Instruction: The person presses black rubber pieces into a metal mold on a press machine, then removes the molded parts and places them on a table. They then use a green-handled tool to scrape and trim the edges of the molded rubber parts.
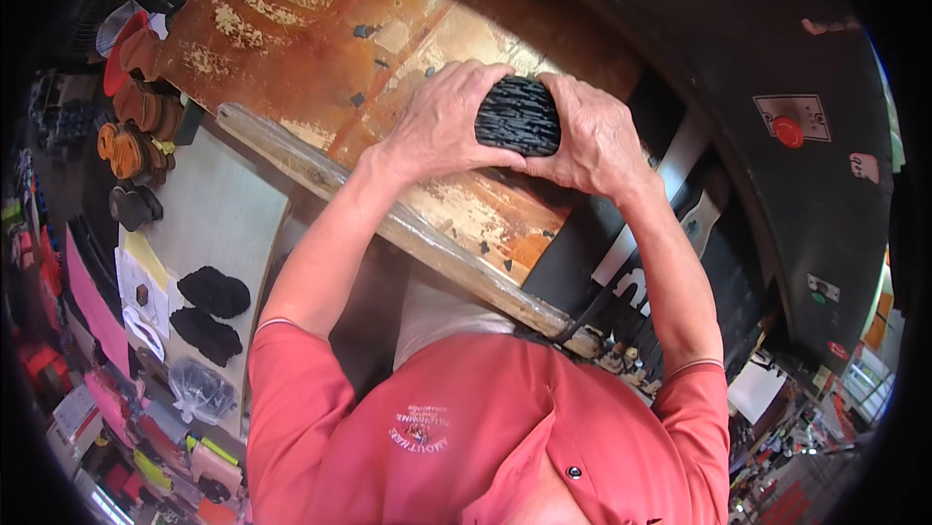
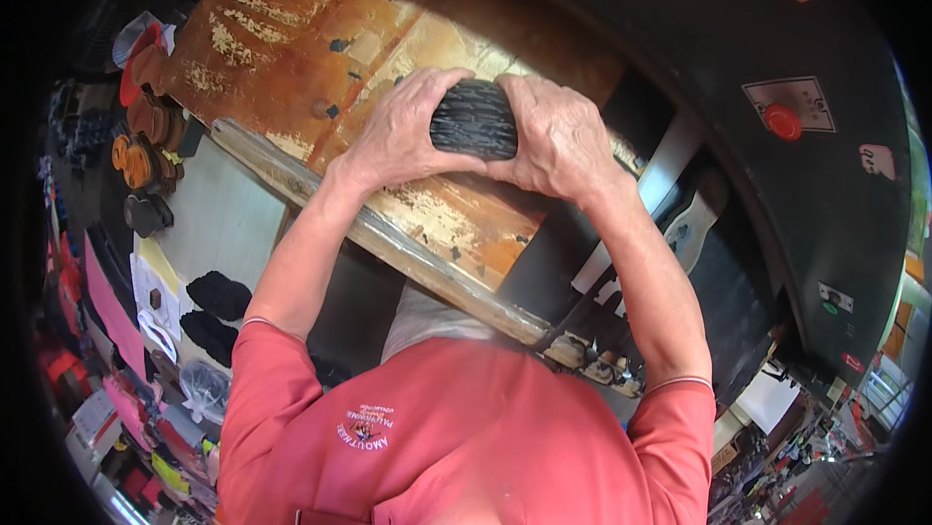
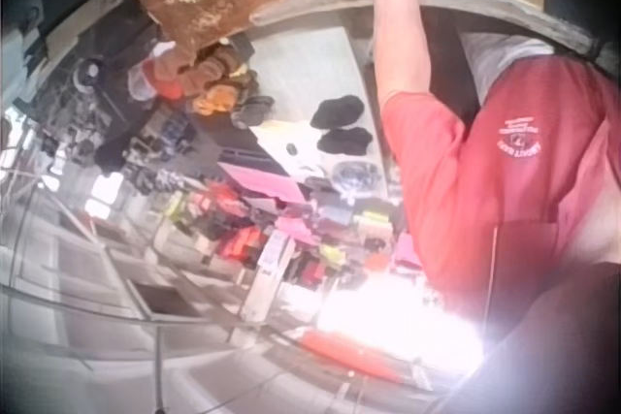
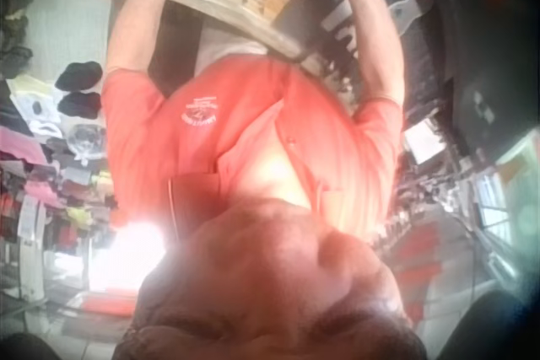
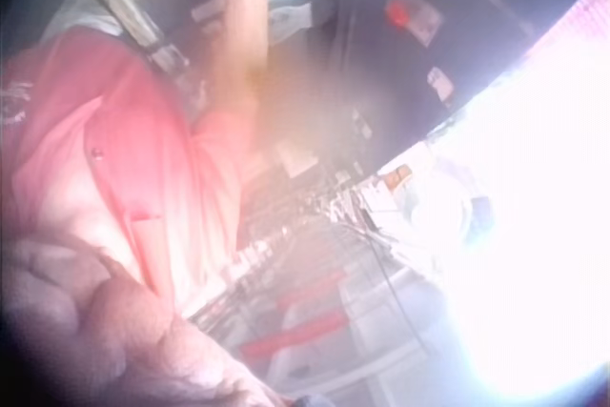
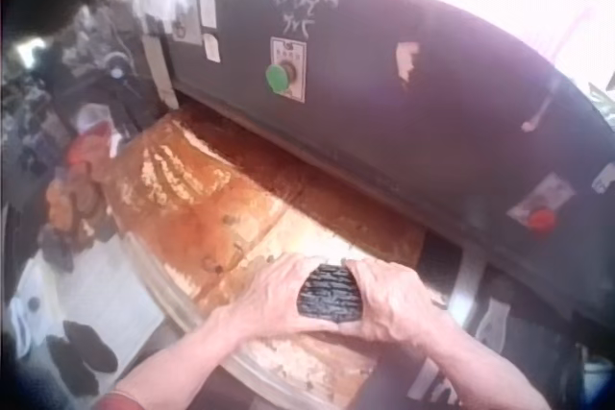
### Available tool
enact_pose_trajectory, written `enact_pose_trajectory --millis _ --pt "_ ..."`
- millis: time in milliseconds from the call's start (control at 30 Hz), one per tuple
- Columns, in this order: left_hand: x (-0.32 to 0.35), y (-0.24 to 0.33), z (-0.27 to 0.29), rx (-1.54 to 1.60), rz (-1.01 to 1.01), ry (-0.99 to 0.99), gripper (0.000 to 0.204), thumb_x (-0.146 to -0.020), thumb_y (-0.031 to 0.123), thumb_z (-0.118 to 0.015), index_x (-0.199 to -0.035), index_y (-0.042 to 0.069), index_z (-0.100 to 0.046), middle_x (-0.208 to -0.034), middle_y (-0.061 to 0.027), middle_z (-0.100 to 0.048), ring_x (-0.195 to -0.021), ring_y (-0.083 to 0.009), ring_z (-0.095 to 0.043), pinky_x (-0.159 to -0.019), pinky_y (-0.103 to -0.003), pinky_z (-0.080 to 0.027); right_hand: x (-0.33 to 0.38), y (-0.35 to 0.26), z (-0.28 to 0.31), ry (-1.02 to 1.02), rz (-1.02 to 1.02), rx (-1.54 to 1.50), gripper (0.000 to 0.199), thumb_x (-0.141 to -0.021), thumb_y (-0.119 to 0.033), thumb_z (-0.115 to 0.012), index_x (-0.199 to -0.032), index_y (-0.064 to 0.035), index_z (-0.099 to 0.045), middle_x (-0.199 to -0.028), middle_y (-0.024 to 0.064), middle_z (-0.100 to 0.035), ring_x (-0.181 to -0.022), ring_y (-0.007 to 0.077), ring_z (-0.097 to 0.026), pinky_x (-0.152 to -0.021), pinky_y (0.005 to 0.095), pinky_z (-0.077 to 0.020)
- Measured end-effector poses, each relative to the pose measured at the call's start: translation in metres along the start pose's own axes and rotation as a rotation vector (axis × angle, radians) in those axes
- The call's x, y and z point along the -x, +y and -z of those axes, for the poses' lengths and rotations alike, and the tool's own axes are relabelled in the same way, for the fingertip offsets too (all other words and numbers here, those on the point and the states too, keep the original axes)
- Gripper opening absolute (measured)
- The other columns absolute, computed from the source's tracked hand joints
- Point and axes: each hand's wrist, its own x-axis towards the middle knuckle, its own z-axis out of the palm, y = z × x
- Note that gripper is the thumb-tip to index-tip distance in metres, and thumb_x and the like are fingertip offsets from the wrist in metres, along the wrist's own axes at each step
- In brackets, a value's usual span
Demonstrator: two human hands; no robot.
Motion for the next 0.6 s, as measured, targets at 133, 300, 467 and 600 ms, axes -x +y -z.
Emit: enact_pose_trajectory --millis 133,300,467,600 --pt "-0.017 0.014 0.029 0.175 0.145 -0.122 0.096 -0.07 0.044 -0.094 -0.148 0.003 -0.056 -0.139 -0.0208 -0.066 -0.128 -0.0344 -0.065 -0.111 -0.043 -0.051 -0.007 -0.001 0.018 -0.173 -0.208 -0.174 0.09 -0.061 -0.045 -0.098 -0.127 0.0055 -0.063 -0.108 0.0281 -0.074 -0.104 0.0423 -0.073 -0.094 0.0455 -0.0577" --pt "-0.023 0.018 0.072 0.556 0.26 -0.247 0.094 -0.076 0.036 -0.091 -0.155 0.003 -0.053 -0.147 -0.02 -0.063 -0.135 -0.0301 -0.061 -0.116 -0.038 -0.046 0.0 -0.008 0.041 -0.236 -0.354 -0.556 0.101 -0.056 -0.046 -0.099 -0.134 0.0071 -0.064 -0.116 0.0228 -0.075 -0.11 0.0336 -0.074 -0.1 0.0407 -0.0564" --pt "-0.009 0.029 0.096 0.388 0.351 -0.476 0.088 -0.081 0.044 -0.087 -0.149 -0.005 -0.058 -0.141 -0.0218 -0.067 -0.131 -0.0287 -0.064 -0.114 -0.038 -0.048 0.003 -0.03 0.038 -0.363 -0.389 -0.79 0.096 -0.057 -0.041 -0.102 -0.132 0.0074 -0.066 -0.115 0.0159 -0.075 -0.109 0.0243 -0.071 -0.1 0.0359 -0.0545" --pt "0.028 0.047 0.105 0.454 0.301 -0.576 0.083 -0.08 0.045 -0.089 -0.141 -0.005 -0.062 -0.132 -0.0221 -0.07 -0.125 -0.0302 -0.067 -0.109 -0.04 -0.051 0.011 -0.049 0.04 -0.534 -0.258 -0.714 0.096 -0.056 -0.042 -0.102 -0.129 0.0081 -0.066 -0.113 0.017 -0.075 -0.108 0.0255 -0.071 -0.098 0.0369 -0.0546"
